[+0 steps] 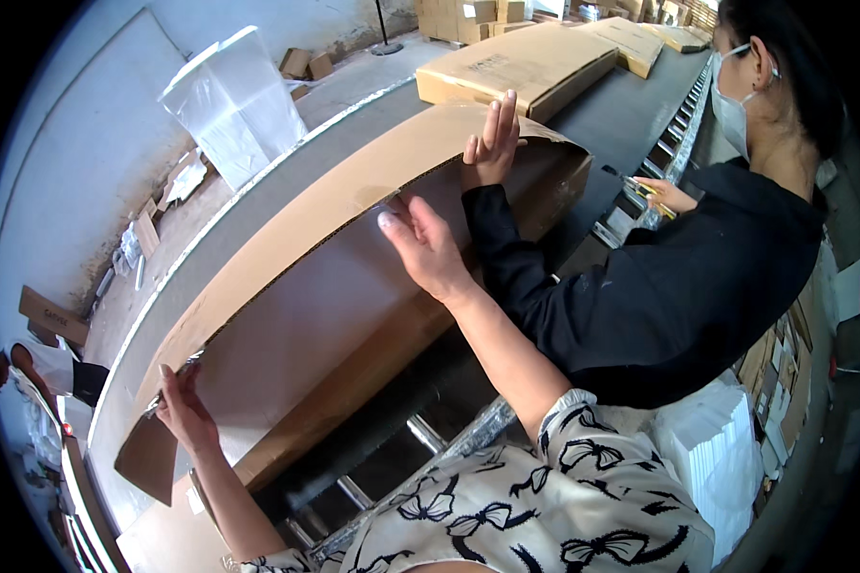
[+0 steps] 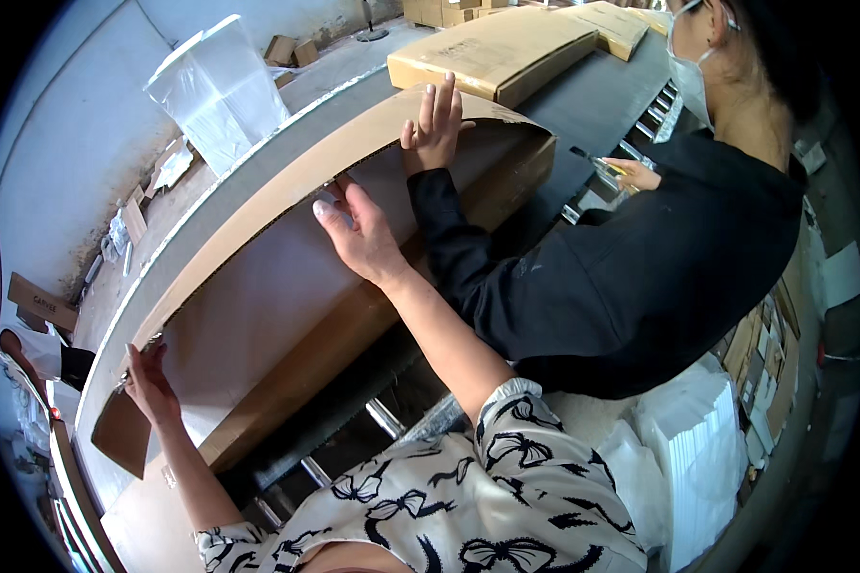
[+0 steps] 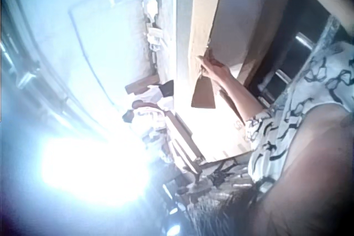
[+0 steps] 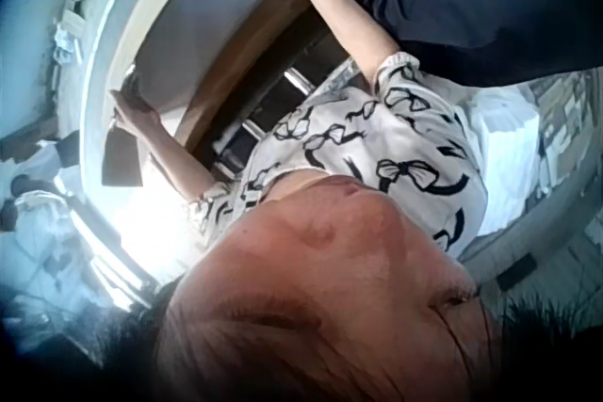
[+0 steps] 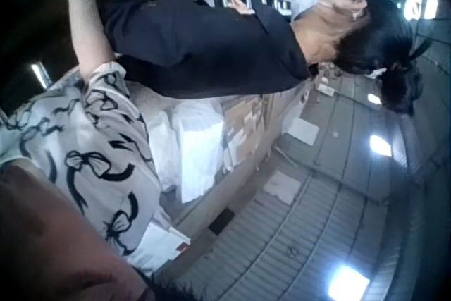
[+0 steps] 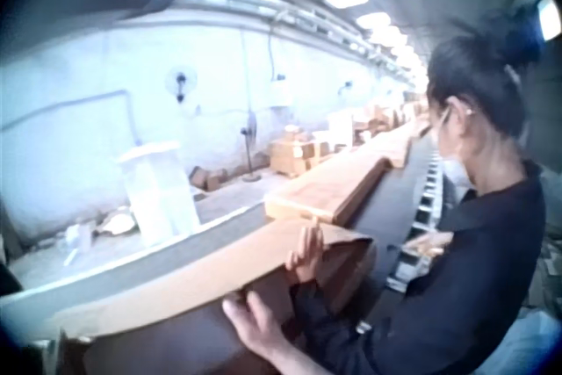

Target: The person uses a yellow utility knife to cut open a large cardboard box on a conveyor belt. They remove white foam inserts and plastic-wrapped black components, placing them on a nearby table. The person then closes the box flaps and moves the box along the conveyor belt.

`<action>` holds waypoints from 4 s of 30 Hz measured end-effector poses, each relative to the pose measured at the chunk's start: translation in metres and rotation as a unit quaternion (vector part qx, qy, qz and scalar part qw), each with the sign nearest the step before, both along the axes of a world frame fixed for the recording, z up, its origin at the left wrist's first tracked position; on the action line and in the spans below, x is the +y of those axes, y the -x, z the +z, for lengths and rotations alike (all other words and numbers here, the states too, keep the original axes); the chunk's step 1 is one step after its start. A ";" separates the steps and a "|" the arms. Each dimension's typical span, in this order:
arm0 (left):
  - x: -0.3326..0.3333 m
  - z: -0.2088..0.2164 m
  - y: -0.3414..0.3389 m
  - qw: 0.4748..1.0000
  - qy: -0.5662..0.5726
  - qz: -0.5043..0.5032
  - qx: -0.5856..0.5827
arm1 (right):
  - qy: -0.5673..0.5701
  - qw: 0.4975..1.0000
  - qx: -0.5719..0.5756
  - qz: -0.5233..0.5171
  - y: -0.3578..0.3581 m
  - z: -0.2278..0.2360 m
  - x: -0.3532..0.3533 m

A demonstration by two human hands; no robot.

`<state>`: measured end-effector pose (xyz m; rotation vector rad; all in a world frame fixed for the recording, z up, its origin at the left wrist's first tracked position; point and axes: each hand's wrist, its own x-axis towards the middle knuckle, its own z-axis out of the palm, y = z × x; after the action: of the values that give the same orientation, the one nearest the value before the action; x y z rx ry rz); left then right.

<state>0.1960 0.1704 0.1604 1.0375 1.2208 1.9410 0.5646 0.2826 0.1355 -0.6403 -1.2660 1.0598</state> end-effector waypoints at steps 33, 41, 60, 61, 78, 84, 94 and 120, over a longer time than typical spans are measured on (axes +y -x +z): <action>-0.014 -0.019 -0.001 0.994 0.061 0.086 0.009 | -0.008 0.935 -0.310 -0.171 0.004 -0.078 0.012; -0.001 -0.020 0.028 0.995 0.030 0.080 0.041 | -0.075 0.925 -0.325 -0.180 0.010 -0.075 0.011; 0.265 -0.027 0.134 0.773 0.198 0.110 0.593 | -0.144 0.894 -0.407 -0.118 0.020 -0.084 0.008; 0.269 -0.046 0.146 0.756 0.266 0.069 0.594 | -0.150 0.890 -0.416 -0.110 0.022 -0.084 0.008; -0.112 -0.118 0.158 0.731 0.489 0.121 0.460 | -0.220 0.814 -0.534 -0.061 0.035 -0.075 0.003; -0.091 -0.100 0.133 0.705 0.524 0.155 0.453 | -0.188 0.757 -0.625 0.027 0.026 -0.073 -0.001; -0.016 -0.098 0.147 0.778 0.481 0.169 0.365 | -0.197 0.736 -0.642 0.085 0.000 -0.071 0.012; -0.076 0.010 0.283 0.946 0.272 0.036 0.170 | -0.325 0.715 -0.598 -0.159 -0.002 -0.030 -0.046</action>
<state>-0.0875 0.0948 0.1705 1.0559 1.8722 1.3670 0.5670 0.2370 0.1055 -0.9622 -2.3523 -0.3116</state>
